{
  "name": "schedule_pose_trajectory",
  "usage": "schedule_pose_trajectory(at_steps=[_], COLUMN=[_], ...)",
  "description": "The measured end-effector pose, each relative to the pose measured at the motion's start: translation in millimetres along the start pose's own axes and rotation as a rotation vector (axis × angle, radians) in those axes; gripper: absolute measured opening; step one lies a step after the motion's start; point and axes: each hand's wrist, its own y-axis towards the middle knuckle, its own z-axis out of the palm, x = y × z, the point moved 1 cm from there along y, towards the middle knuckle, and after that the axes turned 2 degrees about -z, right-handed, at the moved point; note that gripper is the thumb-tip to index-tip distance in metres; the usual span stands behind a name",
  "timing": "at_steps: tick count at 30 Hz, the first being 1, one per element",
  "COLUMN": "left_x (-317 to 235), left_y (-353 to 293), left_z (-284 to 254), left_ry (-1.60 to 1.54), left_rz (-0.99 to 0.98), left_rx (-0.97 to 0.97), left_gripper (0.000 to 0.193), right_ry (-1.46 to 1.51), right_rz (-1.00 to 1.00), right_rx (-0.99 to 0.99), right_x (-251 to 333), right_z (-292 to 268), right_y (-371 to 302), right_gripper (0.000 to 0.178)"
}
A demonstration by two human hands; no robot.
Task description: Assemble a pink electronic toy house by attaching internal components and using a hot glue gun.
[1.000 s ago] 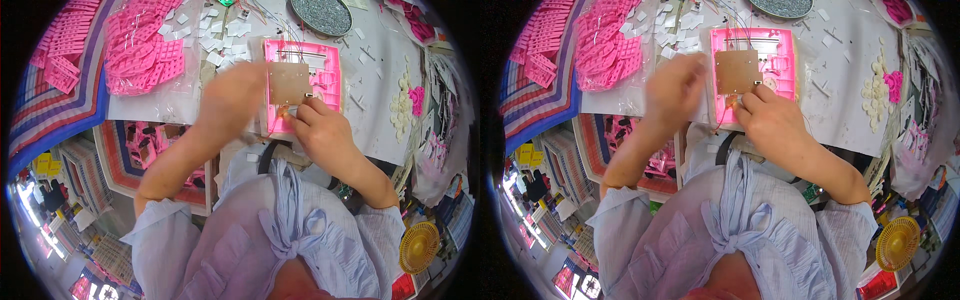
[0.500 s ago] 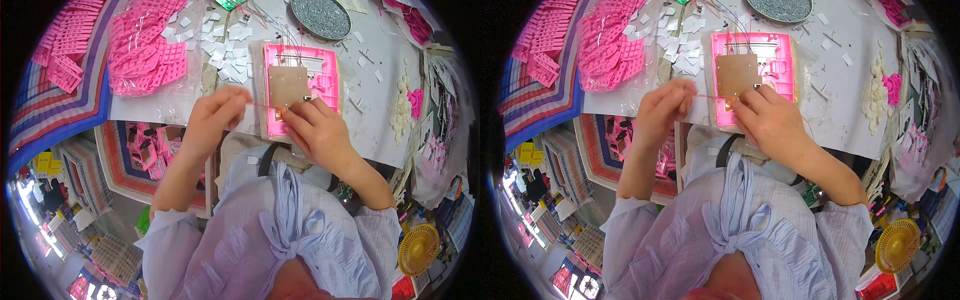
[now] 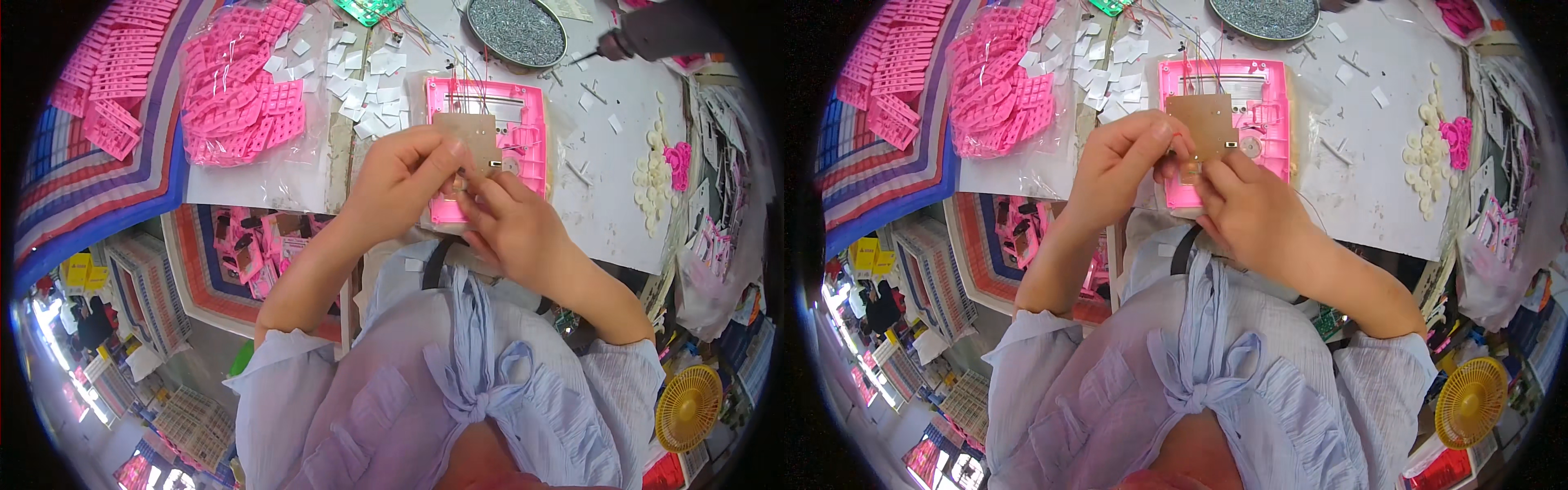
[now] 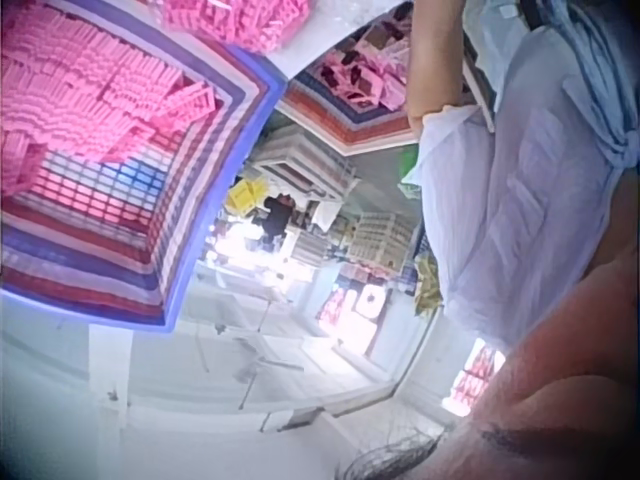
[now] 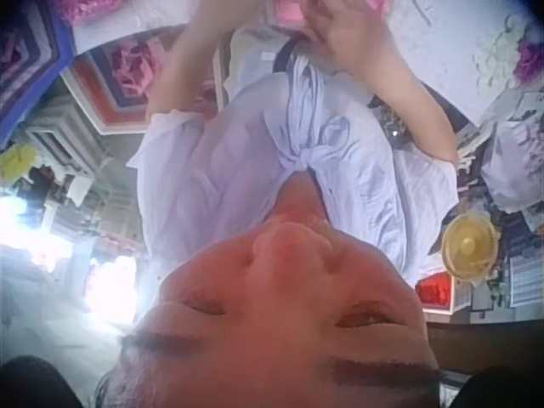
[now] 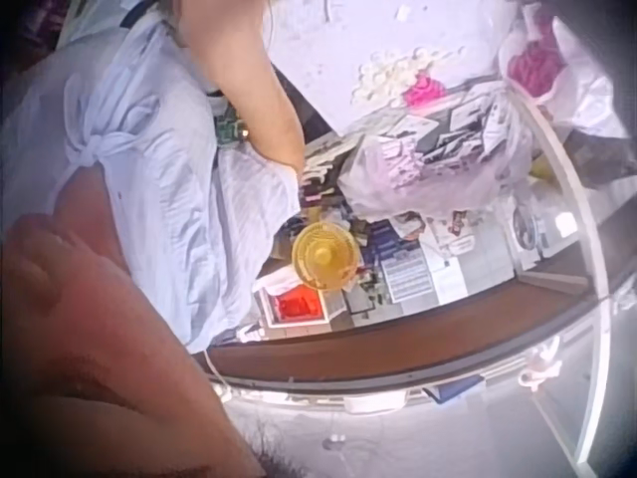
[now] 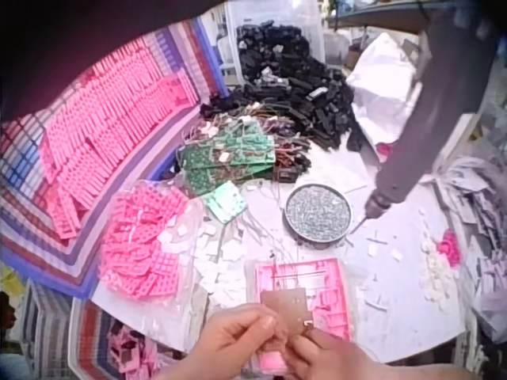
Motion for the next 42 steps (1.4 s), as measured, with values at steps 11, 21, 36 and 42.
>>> schedule_pose_trajectory(at_steps=[11, 21, 36, 42], left_x=[-10, -2, 4, -10], left_y=[-4, 32, 41, 4], left_z=[30, 38, 44, 18], left_ry=[0.350, 0.963, 0.859, 0.739], left_rz=[0.124, 0.577, 0.601, 0.541], left_rx=[0.124, 0.232, 0.078, -0.301], left_gripper=[0.022, 0.013, 0.021, 0.028], right_ry=[0.237, 0.679, -0.049, -0.032], right_rz=[0.040, 0.529, 0.128, 0.098], right_rx=[-0.442, -0.157, -0.391, -0.353], right_x=[-18, -4, -19, -29], right_z=[-24, -18, -12, -10], right_y=[-14, -49, -52, -54], right_gripper=[0.030, 0.025, 0.018, 0.018])
